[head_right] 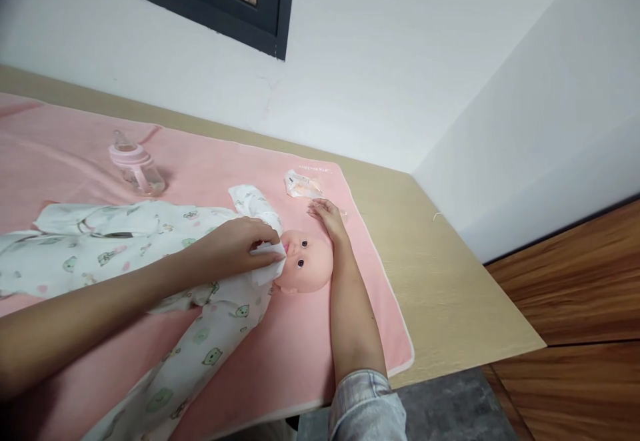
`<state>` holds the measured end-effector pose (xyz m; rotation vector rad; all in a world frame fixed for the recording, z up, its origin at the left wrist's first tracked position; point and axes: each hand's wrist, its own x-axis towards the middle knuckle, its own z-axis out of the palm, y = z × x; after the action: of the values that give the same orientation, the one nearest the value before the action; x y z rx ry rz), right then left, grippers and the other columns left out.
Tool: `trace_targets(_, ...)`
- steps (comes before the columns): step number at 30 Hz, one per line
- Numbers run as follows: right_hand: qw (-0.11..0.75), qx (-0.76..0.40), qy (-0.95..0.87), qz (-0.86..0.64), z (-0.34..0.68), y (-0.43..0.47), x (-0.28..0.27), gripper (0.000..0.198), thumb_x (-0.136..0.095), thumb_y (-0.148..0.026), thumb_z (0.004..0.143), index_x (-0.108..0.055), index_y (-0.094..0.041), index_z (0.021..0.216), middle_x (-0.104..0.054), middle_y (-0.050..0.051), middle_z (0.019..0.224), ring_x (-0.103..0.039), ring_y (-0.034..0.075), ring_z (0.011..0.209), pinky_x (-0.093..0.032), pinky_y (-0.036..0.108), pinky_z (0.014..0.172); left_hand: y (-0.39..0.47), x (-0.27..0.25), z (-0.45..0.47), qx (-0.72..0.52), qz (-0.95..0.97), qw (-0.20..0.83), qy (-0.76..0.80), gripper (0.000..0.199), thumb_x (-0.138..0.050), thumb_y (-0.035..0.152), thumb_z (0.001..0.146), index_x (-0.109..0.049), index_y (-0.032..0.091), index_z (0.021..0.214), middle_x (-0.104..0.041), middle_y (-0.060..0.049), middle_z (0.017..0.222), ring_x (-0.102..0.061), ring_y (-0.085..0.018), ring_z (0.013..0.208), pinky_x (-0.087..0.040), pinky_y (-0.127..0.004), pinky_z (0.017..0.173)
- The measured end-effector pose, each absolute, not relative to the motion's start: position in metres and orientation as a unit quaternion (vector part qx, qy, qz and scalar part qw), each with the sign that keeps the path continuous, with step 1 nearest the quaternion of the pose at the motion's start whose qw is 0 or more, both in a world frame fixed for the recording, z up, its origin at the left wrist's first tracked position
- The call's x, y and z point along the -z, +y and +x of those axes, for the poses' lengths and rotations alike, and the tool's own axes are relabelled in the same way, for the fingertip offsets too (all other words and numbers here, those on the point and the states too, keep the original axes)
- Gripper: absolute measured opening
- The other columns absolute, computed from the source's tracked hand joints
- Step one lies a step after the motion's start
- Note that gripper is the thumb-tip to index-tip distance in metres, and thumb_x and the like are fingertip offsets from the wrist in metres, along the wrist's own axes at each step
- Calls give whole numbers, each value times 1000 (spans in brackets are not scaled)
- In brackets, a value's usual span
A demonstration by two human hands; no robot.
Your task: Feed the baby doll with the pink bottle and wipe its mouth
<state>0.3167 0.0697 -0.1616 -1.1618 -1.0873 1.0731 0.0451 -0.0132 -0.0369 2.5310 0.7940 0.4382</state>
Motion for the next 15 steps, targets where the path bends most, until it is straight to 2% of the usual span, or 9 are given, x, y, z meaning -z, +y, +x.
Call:
trace_targets(6,576,-456,-459,-501,319,72,164,41,-77,-49,70,-64,-20,96,-72,5,99,-69,14,85,-56,34,95,-15,30,42,-149,904,265,302,11,-51,21,79,-56,20,69,-62,1,70,-53,-18,68,-33,-28,60)
trace_targets(15,575,-459,-452,-505,320,73,165,42,-78,-49,69,-64,-20,96,-72,5,97,-69,14,85,-55,34,95,-10,36,40,-148,916,235,291,14,-50,22,81,-57,19,70,-64,1,71,-56,-18,70,-32,-29,61)
